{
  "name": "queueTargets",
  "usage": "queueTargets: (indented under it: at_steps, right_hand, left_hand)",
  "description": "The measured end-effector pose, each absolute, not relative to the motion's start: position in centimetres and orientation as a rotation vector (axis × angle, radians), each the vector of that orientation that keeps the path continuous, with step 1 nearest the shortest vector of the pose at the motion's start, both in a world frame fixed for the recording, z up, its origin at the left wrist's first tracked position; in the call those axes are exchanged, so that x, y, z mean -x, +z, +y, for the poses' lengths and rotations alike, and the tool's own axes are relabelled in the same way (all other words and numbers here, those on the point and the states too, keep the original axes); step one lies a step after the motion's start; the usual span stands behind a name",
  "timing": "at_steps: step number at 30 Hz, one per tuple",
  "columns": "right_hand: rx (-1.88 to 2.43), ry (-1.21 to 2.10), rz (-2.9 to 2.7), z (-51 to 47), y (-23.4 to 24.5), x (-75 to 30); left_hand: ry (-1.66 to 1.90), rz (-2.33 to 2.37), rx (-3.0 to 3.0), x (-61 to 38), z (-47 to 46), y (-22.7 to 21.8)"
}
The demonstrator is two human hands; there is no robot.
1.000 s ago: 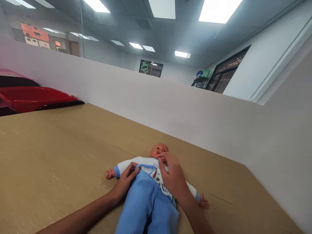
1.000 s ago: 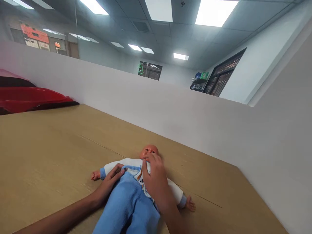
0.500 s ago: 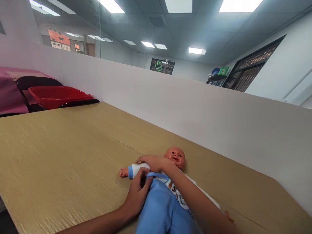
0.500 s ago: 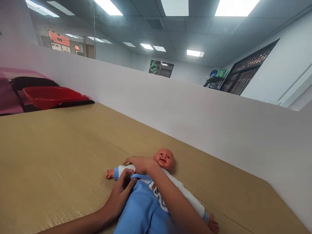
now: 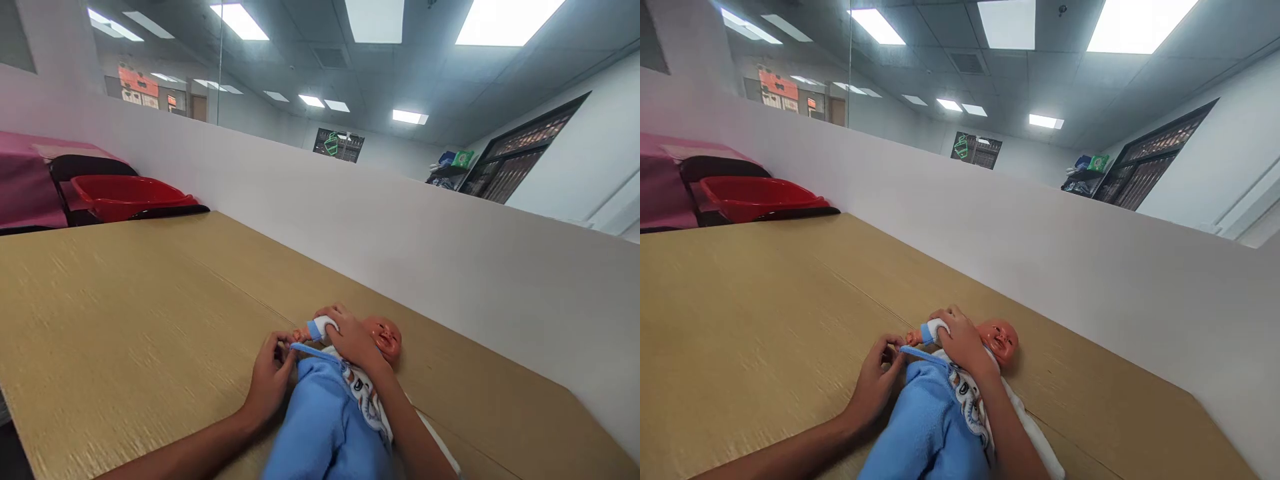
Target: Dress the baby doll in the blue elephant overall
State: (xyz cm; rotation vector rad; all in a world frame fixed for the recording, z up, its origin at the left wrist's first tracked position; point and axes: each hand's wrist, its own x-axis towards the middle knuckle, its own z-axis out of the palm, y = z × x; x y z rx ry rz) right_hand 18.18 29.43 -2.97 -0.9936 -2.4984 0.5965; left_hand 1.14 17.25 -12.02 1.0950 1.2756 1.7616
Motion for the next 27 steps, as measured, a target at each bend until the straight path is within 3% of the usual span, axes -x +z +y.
queueTargets:
  at_steps: [9,17,21,27]
  right_hand:
    - [0.778,1.08,-2.395,28.7,-5.0,-19.4]
    - [0.681,1.217,-2.443,27.4,-4.9,-19.0]
    - [0.804,1.068,-2.414,25.4,-4.1,-17.9]
    - [1.376,0.601,-2.046,22.6,-3.6,-17.2]
  left_hand:
    - [1.562,0.858,-0.993,0.5,20.9,-12.8]
    - [1.41,0.761,-1.039,2.1,23.6,-13.2]
    - [1.29,0.73,-1.045,2.3,25.5,-12.3]
    - [1.063,0.757,-1.156,1.9,26.8,-10.8]
